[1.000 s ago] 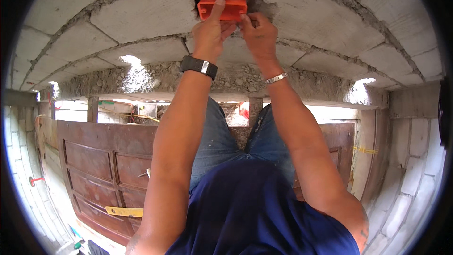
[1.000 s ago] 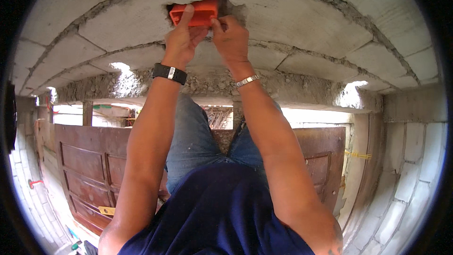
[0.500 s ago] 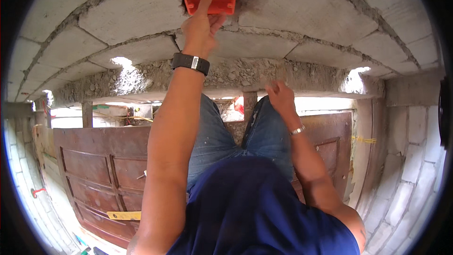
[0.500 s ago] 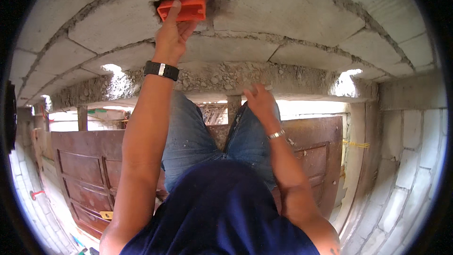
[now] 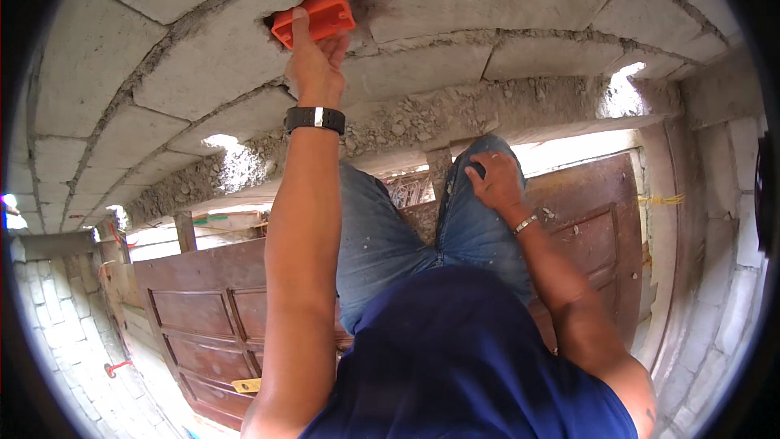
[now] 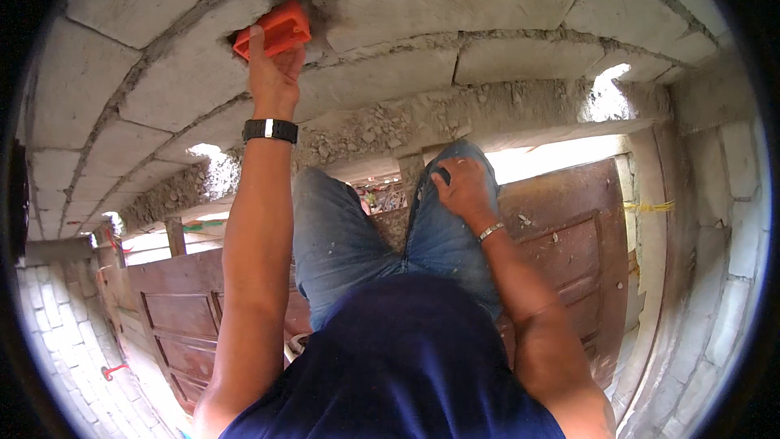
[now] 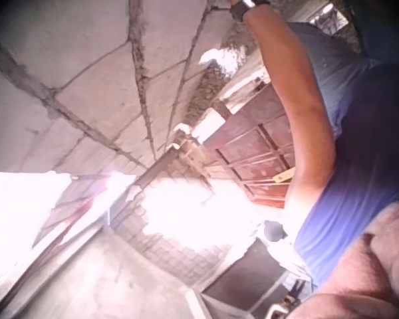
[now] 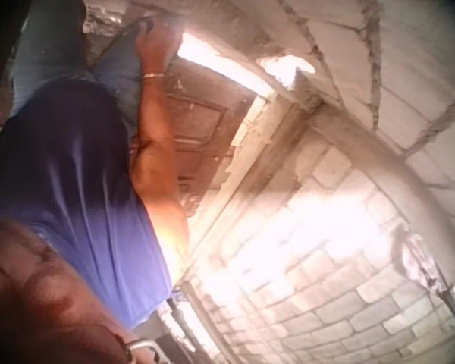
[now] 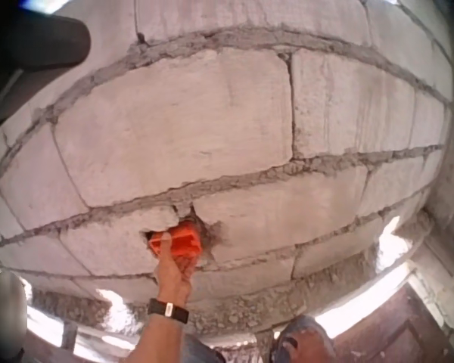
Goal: Measure and chip away concrete to install a plastic electrical junction box into a masonry wall.
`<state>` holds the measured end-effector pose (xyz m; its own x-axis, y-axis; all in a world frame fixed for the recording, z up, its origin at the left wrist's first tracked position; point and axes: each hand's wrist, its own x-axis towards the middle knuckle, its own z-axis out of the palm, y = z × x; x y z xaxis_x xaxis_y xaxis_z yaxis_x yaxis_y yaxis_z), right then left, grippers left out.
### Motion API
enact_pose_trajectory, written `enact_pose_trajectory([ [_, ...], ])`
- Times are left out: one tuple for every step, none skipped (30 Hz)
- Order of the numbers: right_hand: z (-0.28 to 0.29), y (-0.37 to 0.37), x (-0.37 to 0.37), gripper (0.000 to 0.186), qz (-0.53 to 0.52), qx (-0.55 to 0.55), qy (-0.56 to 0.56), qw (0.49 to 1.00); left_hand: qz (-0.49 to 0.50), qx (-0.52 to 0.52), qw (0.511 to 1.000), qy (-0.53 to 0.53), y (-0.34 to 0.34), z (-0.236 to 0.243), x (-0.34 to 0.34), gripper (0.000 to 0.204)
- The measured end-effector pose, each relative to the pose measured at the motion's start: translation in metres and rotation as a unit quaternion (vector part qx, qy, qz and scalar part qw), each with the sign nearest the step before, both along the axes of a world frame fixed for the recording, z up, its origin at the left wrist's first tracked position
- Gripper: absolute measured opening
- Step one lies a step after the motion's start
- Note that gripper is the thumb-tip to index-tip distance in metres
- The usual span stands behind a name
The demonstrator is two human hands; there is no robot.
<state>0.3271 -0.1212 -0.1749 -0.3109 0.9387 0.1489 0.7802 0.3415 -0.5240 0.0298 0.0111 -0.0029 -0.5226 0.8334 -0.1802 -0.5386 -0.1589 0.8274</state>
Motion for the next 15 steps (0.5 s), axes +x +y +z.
enact_pose_trajectory([
  [-0.0001, 0.0, 0.0004, 0.029, -0.002, -0.002, 0.01, 1.0, 0.005, 0.013, 1.0, 0.005, 0.0008, -0.0008, 0.0001, 0.055],
  [0.0, 0.0003, 0.0003, 0.029, -0.005, -0.004, 0.012, 1.0, 0.009, 0.027, 1.0, 0.01, 0.0012, -0.0018, -0.0001, 0.057],
  [0.0004, 0.0008, -0.0002, 0.029, -0.008, -0.003, 0.011, 1.0, 0.006, 0.024, 1.0, 0.012, 0.001, -0.0028, -0.0015, 0.057],
  [0.0008, 0.0011, -0.0006, 0.029, -0.011, -0.002, 0.01, 1.0, 0.008, 0.018, 1.0, 0.012, 0.0003, -0.0022, -0.0024, 0.058],
  [-0.0007, 0.002, -0.0007, 0.029, -0.013, -0.005, 0.011, 1.0, 0.01, 0.012, 1.0, 0.013, -0.0003, -0.0023, -0.0021, 0.058],
  [-0.0023, 0.0033, -0.0009, 0.028, -0.017, 0.008, 0.01, 1.0, 0.008, 0.009, 1.0, 0.014, -0.0002, -0.0027, -0.0011, 0.058],
  [-0.0032, 0.004, -0.0015, 0.028, -0.018, 0.021, 0.009, 1.0, 0.004, 0.017, 1.0, 0.015, -0.0004, -0.0023, -0.0014, 0.06],
  [-0.0038, 0.0041, -0.0013, 0.028, -0.016, 0.019, 0.009, 1.0, 0.0, 0.026, 1.0, 0.017, -0.0012, -0.0018, -0.0014, 0.061],
  [-0.004, 0.0043, -0.0003, 0.027, -0.019, 0.019, 0.017, 0.999, 0.002, 0.025, 1.0, 0.017, -0.0011, -0.0029, -0.0009, 0.061],
  [-0.0037, 0.0055, -0.0004, 0.026, -0.02, 0.02, 0.025, 0.999, -0.012, 0.032, 0.999, 0.016, 0.0, -0.0041, -0.0013, 0.058],
  [-0.0026, 0.0063, -0.0005, 0.026, -0.015, 0.021, 0.025, 0.999, -0.026, 0.04, 0.999, 0.016, 0.001, -0.0051, -0.0019, 0.054],
  [-0.001, 0.0069, -0.0006, 0.025, -0.016, 0.003, 0.023, 1.0, -0.021, 0.042, 0.999, 0.016, 0.002, -0.0062, -0.002, 0.054],
  [0.0002, 0.0074, -0.0006, 0.025, -0.017, -0.014, 0.021, 1.0, -0.02, 0.038, 0.999, 0.003, 0.0028, -0.0064, 0.0007, 0.053],
  [0.0016, 0.0076, -0.0013, 0.025, -0.013, -0.012, 0.02, 1.0, -0.019, 0.035, 0.999, -0.01, 0.0031, -0.0061, 0.0024, 0.053],
  [0.0033, 0.0072, -0.0019, 0.025, -0.013, -0.02, 0.02, 1.0, -0.014, 0.037, 0.999, -0.011, 0.0027, -0.0051, 0.0025, 0.053],
])
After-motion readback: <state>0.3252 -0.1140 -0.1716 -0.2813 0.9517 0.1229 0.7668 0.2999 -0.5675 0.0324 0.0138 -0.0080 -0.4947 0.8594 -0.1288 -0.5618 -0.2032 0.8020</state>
